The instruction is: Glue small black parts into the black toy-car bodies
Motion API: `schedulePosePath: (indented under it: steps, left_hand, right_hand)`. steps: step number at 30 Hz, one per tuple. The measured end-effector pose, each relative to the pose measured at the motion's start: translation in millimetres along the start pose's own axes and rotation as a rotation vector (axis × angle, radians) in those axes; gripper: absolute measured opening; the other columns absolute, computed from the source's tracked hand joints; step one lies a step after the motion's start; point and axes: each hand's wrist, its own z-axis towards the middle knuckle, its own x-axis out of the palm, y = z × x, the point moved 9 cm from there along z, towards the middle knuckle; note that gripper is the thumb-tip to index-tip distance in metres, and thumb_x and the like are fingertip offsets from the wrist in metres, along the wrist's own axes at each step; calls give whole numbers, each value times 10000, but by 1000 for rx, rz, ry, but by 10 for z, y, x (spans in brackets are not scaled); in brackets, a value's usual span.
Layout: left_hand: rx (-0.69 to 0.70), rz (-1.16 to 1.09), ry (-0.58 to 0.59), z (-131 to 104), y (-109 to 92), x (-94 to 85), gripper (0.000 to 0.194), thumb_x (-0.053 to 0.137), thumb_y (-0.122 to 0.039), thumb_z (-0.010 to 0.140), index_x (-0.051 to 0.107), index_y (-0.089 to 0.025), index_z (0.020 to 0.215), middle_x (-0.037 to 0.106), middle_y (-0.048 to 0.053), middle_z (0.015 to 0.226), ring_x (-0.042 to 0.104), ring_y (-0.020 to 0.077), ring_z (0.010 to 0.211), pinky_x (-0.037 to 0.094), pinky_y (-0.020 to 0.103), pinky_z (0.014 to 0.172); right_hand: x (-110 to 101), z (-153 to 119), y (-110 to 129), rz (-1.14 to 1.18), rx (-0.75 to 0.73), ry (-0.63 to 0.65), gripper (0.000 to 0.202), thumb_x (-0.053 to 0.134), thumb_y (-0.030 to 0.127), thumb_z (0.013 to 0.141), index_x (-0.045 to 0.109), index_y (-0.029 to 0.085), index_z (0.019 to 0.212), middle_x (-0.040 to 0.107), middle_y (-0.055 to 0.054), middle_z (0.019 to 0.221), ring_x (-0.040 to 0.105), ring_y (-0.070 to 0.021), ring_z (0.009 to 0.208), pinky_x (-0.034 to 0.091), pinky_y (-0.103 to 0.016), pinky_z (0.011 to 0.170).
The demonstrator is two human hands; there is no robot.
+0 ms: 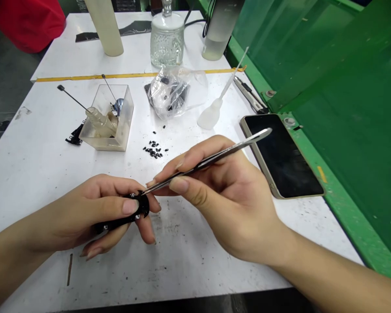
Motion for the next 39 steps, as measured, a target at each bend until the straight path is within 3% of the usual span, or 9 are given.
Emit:
schedulePosePath:
  steps: [33, 39]
  left_hand:
    - [8, 1, -10, 3, -7, -23, 256, 520, -254, 961, 757, -159, 982, 817, 139, 878, 428, 42, 347, 315, 158, 358]
    - [-12, -1, 19, 12, 10, -14, 237, 543, -270, 968, 745, -153, 1010, 819, 131, 894, 440, 42, 354, 321, 149, 357]
  right_hand:
    - [34, -30, -14, -24, 5, 17, 163, 744, 194, 928, 599, 266, 913, 758, 12, 924, 782, -213, 893, 703, -382, 773]
    - [72, -5, 83, -53, -141, 92, 143, 693, 127, 947, 602, 236, 958, 767, -11, 943, 791, -223, 890, 711, -375, 763]
